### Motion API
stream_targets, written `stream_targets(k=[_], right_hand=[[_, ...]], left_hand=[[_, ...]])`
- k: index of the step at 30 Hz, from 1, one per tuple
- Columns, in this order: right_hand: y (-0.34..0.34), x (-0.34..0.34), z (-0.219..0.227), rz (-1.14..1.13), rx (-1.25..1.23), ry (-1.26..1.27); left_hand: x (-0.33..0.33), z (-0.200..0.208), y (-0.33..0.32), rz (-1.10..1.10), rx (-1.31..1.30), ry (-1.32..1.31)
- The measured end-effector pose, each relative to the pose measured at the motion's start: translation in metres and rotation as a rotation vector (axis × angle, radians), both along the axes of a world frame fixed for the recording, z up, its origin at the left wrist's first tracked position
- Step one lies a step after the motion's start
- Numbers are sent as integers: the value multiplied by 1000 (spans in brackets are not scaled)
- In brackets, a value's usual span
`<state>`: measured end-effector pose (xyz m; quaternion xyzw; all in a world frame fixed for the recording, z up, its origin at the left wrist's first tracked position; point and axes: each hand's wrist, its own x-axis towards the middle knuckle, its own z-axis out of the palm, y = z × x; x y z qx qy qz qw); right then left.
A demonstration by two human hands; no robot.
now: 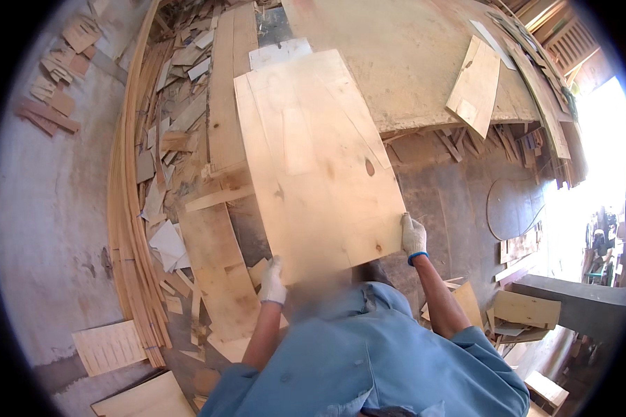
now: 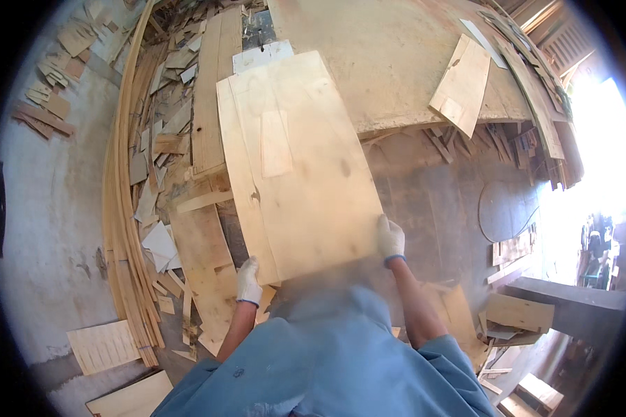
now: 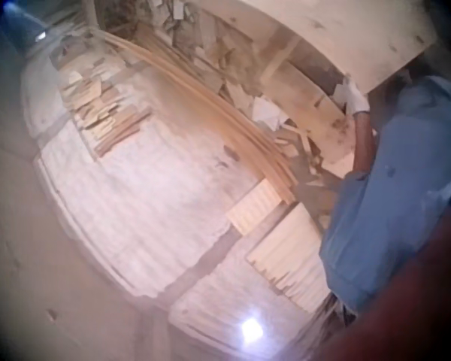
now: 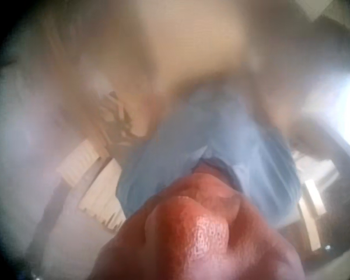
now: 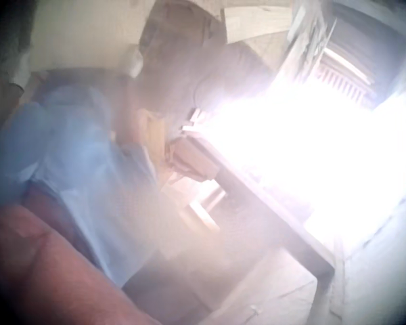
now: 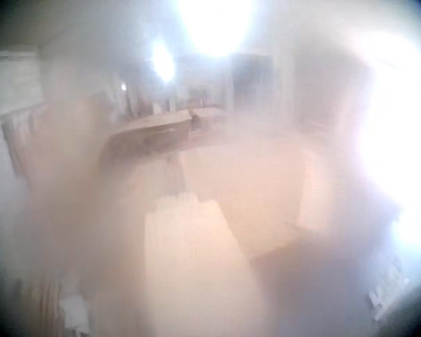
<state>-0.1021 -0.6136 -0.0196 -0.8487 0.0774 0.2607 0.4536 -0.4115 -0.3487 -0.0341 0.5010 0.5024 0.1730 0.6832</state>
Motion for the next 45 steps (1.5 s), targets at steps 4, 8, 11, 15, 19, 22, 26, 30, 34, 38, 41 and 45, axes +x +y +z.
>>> stream_targets(k=[4, 8, 11, 15, 19, 22, 26, 30, 34, 38, 41, 45], right_hand=[[-14, -6, -12, 44, -36, -87], [-19, -8, -42, 105, 87, -190], [-17, -12, -56, 155, 29, -235], [0, -17, 0, 144, -5, -42], [-5, -8, 35, 389, -113, -216], [6, -3, 59, 230, -144, -74], [14, 21, 42, 205, -15, -175], [25, 43, 14, 274, -44, -124], [34, 48, 6, 318, -13, -201], [44, 57, 10, 498, -38, -284], [52, 63, 12, 467, -8, -267], [65, 69, 30, 279, -11, -114]], left_hand=[[-24, -31, -19, 4, -42, -25], [-15, -4, 1, -52, -23, 20], [-12, -4, 16, -42, 128, 117], [-19, -13, 12, 47, 139, 155], [8, 30, 12, 55, 11, 75], [20, 29, 6, 153, -37, 45], [56, 46, 5, 194, 33, 133], [34, -12, 16, 225, 128, 211], [30, -39, 51, 257, 39, 213], [54, -15, 74, 214, -29, 233], [68, -11, 74, 295, -75, 141], [95, 27, 74, 279, 7, 179]])
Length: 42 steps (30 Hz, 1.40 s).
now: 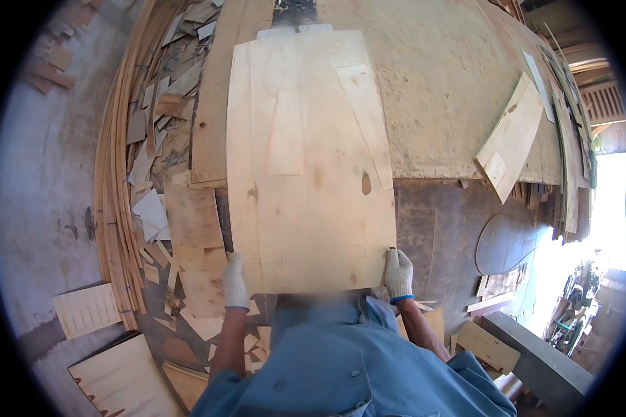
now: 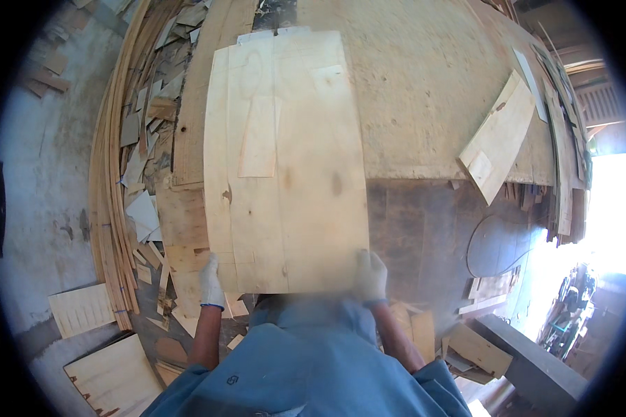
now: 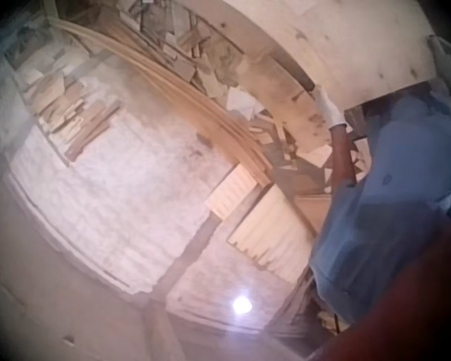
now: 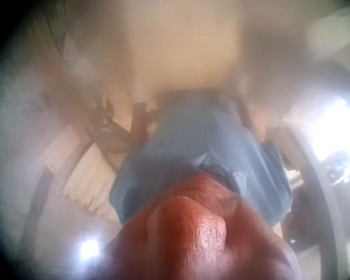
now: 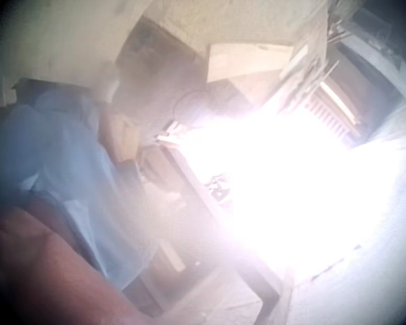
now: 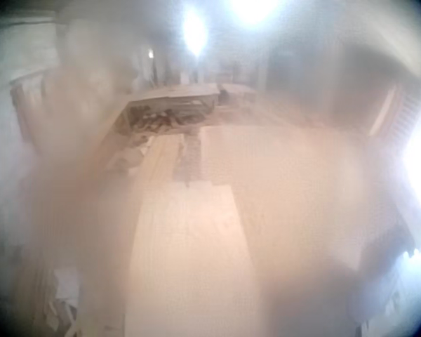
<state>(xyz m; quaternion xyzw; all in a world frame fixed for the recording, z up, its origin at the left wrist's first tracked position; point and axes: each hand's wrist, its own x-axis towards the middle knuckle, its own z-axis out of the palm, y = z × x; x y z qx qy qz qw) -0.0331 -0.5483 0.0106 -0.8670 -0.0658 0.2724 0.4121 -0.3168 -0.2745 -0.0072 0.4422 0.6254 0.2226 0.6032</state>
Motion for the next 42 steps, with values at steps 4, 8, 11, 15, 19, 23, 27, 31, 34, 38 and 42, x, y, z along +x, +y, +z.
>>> stream_targets(k=[4, 8, 11, 15, 19, 23, 27, 31, 34, 38, 42], right_hand=[[-4, -6, -24, -29, 57, -68], [15, -7, -4, -133, 52, 66], [20, -5, -8, -143, 44, 54], [24, -5, -9, -54, 14, -23], [28, -4, -9, -29, 0, -34], [31, -3, -10, -89, 12, 28], [38, 0, -5, -138, -18, 74], [42, 3, -4, -126, 17, 2], [44, 2, -13, -10, 49, -138], [47, -2, -19, 68, 32, -248], [46, 0, -33, 17, 54, -199]], left_hand=[[-3, 2, 10, 79, -142, -112], [8, 17, 20, 53, -113, -102], [2, 2, 28, 33, -91, -77], [4, 1, 38, -24, -69, -41], [0, -10, 44, -26, -12, -20], [-3, -19, 47, 16, -78, -102], [-9, -34, 49, 39, -69, -98], [9, -4, 54, -27, -132, -110], [22, 11, 58, 2, -197, -162], [16, 1, 67, 12, -173, -173], [16, -7, 80, -15, -189, -125]])
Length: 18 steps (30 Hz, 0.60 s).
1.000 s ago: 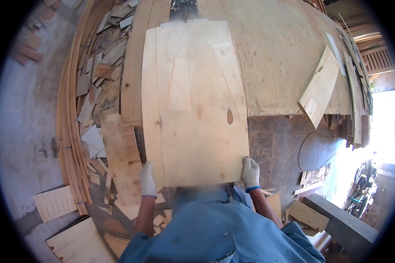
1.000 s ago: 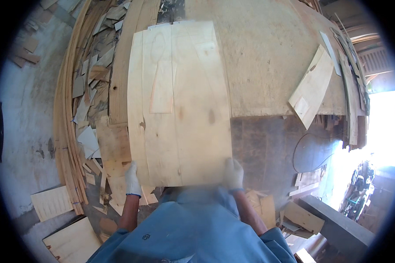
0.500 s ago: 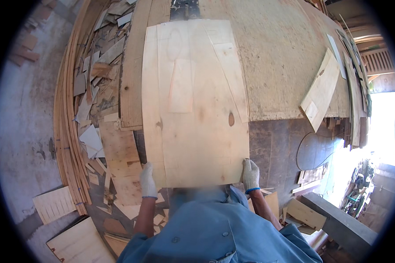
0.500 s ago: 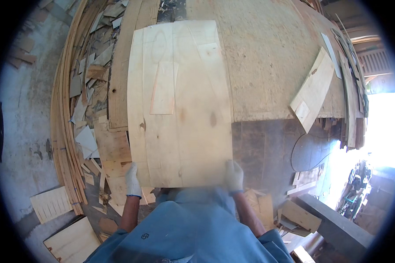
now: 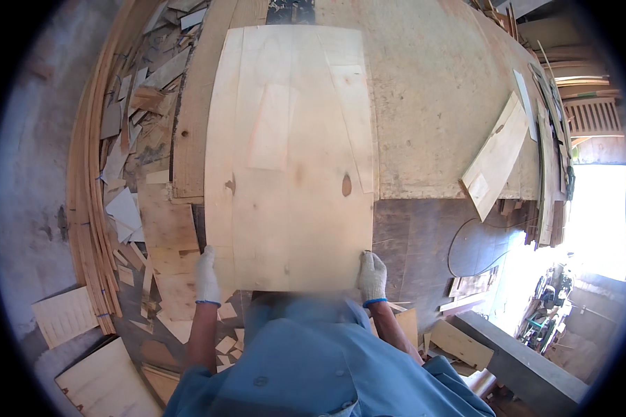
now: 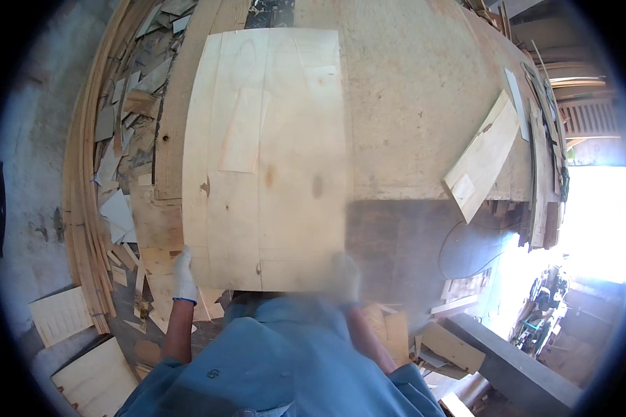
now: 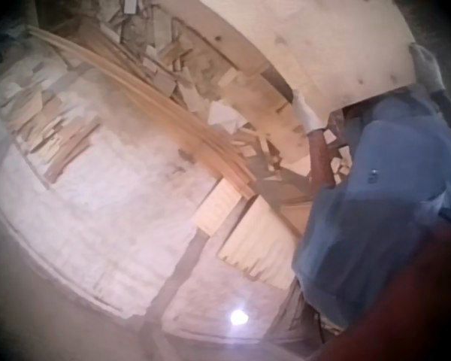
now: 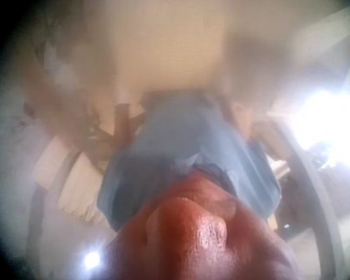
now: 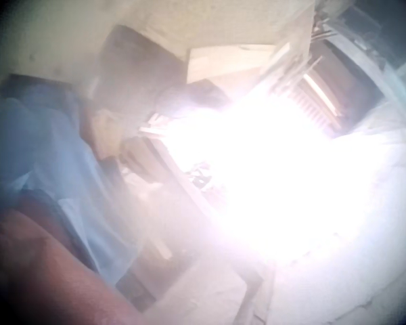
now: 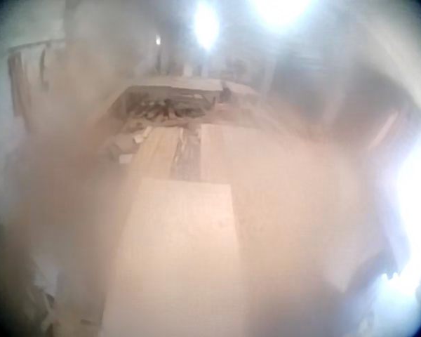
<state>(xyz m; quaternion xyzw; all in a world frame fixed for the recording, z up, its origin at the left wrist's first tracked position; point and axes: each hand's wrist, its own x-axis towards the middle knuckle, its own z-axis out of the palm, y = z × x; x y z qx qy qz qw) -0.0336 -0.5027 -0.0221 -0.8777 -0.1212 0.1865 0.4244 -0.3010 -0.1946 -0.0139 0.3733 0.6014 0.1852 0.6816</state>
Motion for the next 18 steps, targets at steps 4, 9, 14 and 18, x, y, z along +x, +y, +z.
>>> stream_targets(k=[4, 9, 14, 18], right_hand=[[15, 5, 19, 34, 5, -5], [35, 12, 43, 87, -12, -86], [33, 13, 25, 21, 15, -18], [42, 17, 28, 71, -8, -113]], left_hand=[[2, -8, 5, -20, 110, 22], [12, 7, 12, -103, 137, 58], [24, 16, 19, -14, 18, 14], [11, -16, 28, -6, 97, -6]])
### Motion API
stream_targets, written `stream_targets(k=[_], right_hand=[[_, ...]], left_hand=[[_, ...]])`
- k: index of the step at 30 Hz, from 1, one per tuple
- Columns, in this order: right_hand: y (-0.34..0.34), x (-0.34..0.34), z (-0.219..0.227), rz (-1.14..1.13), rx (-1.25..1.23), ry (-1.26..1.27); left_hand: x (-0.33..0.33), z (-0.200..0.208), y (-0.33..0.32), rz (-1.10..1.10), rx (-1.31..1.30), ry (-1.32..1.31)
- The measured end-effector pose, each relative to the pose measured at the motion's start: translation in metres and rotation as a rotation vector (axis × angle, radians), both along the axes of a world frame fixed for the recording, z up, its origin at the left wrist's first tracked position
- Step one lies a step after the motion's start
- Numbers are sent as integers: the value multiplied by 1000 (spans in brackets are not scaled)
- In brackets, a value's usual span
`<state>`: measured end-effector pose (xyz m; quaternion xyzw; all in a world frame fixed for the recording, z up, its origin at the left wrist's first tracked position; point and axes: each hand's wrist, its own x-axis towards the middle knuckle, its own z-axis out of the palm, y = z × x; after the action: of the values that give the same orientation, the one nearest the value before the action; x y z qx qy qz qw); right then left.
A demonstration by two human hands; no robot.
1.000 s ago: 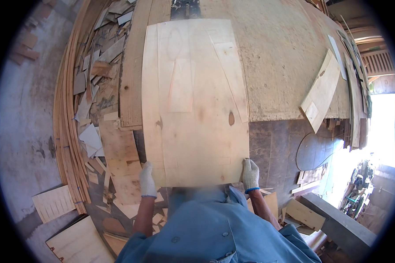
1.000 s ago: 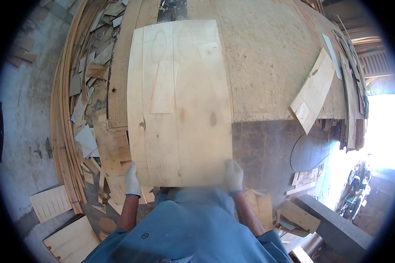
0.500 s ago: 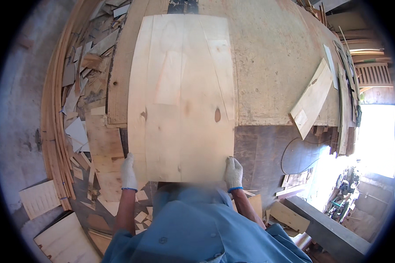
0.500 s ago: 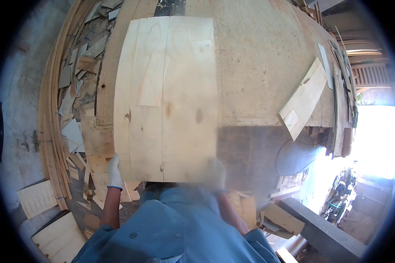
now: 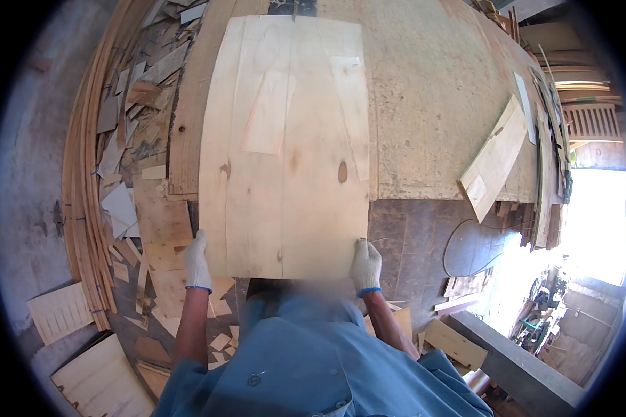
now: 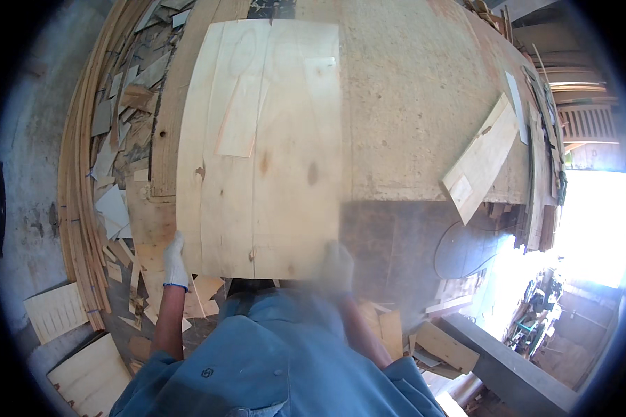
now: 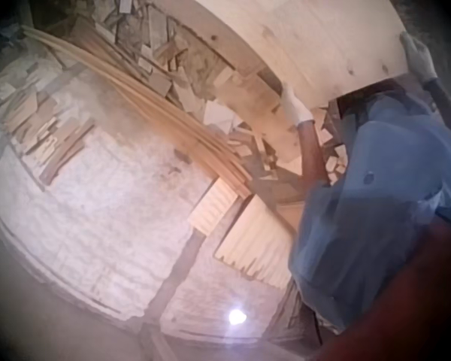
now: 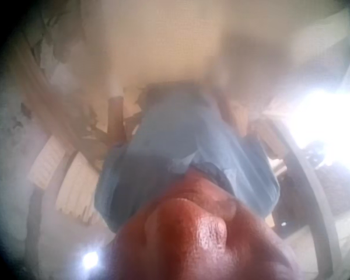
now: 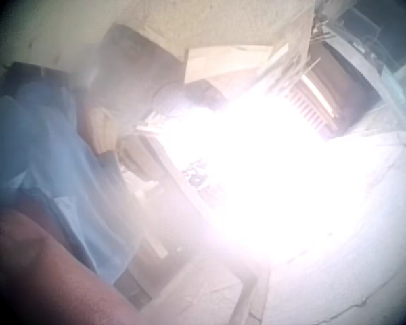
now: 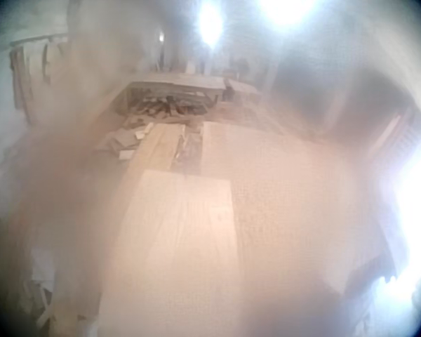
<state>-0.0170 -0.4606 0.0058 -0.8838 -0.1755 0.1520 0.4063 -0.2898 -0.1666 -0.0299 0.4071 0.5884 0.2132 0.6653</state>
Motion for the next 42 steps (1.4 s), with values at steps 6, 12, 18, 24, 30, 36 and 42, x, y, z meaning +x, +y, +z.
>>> stream_targets(k=[6, 12, 18, 24, 30, 36, 42], right_hand=[[12, 22, -5, 16, 31, 12], [14, 54, -42, -129, 71, 205], [27, 43, -6, -316, 106, 430], [-26, 14, -33, -327, 55, 328], [-20, 27, -9, -364, 75, 456], [19, 45, -1, -306, 48, 401], [56, 74, 1, -295, 87, 398]], left_hand=[[20, 2, 14, 1, 52, -17], [44, 0, 35, 8, -46, 15], [36, -8, 20, -21, 58, 29], [17, 34, -40, -98, 4, -2], [31, 38, -42, -72, 41, 117], [53, 44, 4, -124, -8, 61], [78, 22, 48, 27, 30, -79]])
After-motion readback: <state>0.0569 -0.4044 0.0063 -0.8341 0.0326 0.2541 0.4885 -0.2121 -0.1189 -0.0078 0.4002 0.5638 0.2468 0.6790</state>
